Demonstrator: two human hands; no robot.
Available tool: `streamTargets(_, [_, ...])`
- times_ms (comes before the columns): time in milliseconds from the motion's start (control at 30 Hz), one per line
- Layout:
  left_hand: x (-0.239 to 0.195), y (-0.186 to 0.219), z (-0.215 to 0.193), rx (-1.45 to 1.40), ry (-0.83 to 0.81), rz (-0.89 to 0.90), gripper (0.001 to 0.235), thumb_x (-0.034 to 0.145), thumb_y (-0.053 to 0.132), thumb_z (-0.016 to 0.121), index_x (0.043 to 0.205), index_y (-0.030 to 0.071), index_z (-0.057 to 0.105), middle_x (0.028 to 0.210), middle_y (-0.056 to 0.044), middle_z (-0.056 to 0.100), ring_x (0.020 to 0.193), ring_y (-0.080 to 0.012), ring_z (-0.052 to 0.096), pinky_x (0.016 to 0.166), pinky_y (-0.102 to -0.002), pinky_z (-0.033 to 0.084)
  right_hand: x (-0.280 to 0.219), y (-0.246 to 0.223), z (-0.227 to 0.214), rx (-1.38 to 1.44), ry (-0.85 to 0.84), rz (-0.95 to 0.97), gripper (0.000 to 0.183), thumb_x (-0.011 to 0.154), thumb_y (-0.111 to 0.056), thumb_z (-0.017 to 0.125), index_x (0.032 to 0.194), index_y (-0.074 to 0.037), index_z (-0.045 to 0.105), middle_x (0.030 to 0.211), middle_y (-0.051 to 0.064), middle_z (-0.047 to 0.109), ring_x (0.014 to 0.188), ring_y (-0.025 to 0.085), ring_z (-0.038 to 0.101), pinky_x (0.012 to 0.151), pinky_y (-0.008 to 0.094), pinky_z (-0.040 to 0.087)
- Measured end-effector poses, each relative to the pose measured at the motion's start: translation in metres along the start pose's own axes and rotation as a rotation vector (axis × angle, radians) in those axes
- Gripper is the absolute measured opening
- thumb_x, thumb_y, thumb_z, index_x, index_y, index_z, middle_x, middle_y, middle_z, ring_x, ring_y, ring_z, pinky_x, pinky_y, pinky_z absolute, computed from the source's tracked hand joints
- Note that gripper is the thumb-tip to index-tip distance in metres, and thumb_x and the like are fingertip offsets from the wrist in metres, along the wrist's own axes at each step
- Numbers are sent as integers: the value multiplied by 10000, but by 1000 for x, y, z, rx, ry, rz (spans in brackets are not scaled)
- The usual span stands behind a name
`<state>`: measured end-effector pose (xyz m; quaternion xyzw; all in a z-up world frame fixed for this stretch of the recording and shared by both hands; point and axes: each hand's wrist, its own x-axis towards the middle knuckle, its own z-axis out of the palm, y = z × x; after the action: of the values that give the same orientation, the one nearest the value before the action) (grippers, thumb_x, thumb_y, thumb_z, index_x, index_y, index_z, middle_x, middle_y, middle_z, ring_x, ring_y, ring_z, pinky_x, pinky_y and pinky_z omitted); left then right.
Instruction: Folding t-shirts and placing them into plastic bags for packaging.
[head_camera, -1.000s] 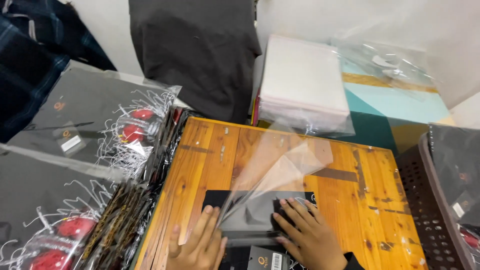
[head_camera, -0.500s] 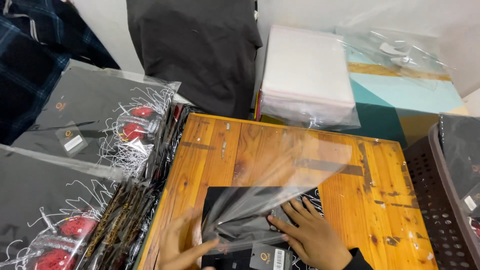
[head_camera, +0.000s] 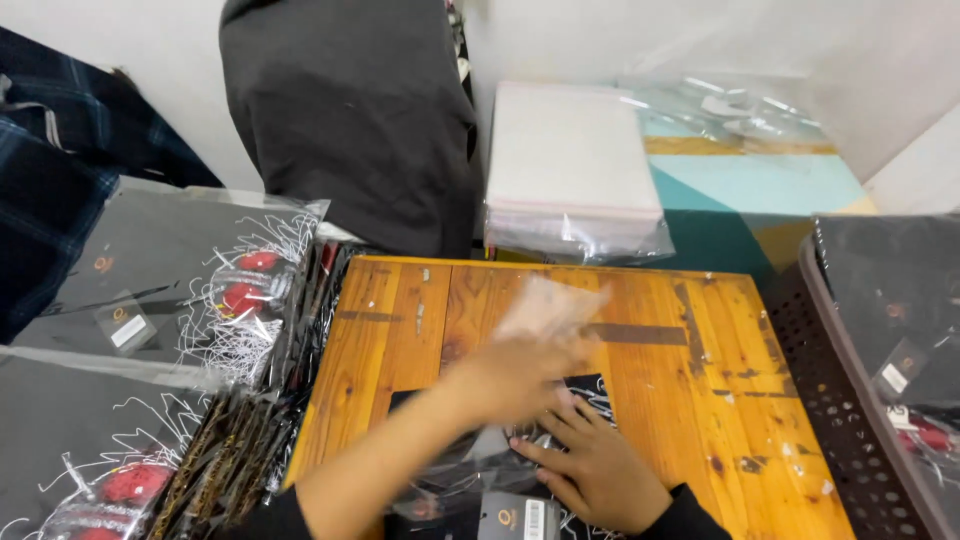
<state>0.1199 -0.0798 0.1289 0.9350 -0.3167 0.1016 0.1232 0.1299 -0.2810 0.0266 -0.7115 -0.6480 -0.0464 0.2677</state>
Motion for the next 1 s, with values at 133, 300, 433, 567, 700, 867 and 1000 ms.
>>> streamTargets(133, [-36,-62,23,-347,-220,-404,679,1014,351,349,1615,220,63,1728,-79,156,1487,-326,263,1051,-498,281,-18,17,13,-159,-152,83,469,1071,-352,483,1512,-205,549,1613,237,336,1493,432,269,1154,561,216])
streamTargets(300, [-98,-87,60,-267,-315,-584,664,1030,511,158,1643,266,87,1727,41,130,1586,-183,113,1246,-467,94,-32,35,16,-316,-167,84,543,1069,-416,470,1589,-266,431,1670,223,206,1532,404,170,1182,516,173])
streamTargets(433, [-146,-93,78,-85,54,-650,630,1020,470,435,1584,209,333,1646,-116,334,1412,-331,448,1094,-503,338,-37,50,5,-367,-150,189,698,910,-286,646,1559,-324,392,1654,154,281,1514,410,257,1156,545,319])
streamTargets(567, [-182,-80,71,350,-2,-833,675,963,601,427,1545,260,443,1539,-101,501,1258,-323,564,1024,-521,325,-50,66,5,-610,-188,331,855,770,-182,617,1543,-464,384,1707,92,200,1534,382,205,1171,542,281])
streamTargets(700, [-194,-52,25,137,-90,-1058,539,932,583,551,1345,245,630,1529,-66,517,1420,-328,428,1147,-534,282,-42,71,11,-709,-157,382,843,802,-398,659,1574,-390,323,1706,180,239,1504,401,341,1113,488,444])
streamTargets(867, [-152,-1,-32,276,667,-525,142,958,43,648,1082,-23,629,1018,-228,609,965,-410,561,864,-502,485,-20,59,7,-678,-58,438,675,857,-304,747,1471,-384,478,1311,124,543,611,250,523,422,358,453])
streamTargets(1000, [-105,23,22,-196,600,-126,400,981,341,680,1192,9,604,1224,-194,664,1145,-402,655,978,-524,531,-15,56,8,-495,-56,347,686,840,-89,737,1434,-358,524,1409,97,538,779,265,599,485,355,510])
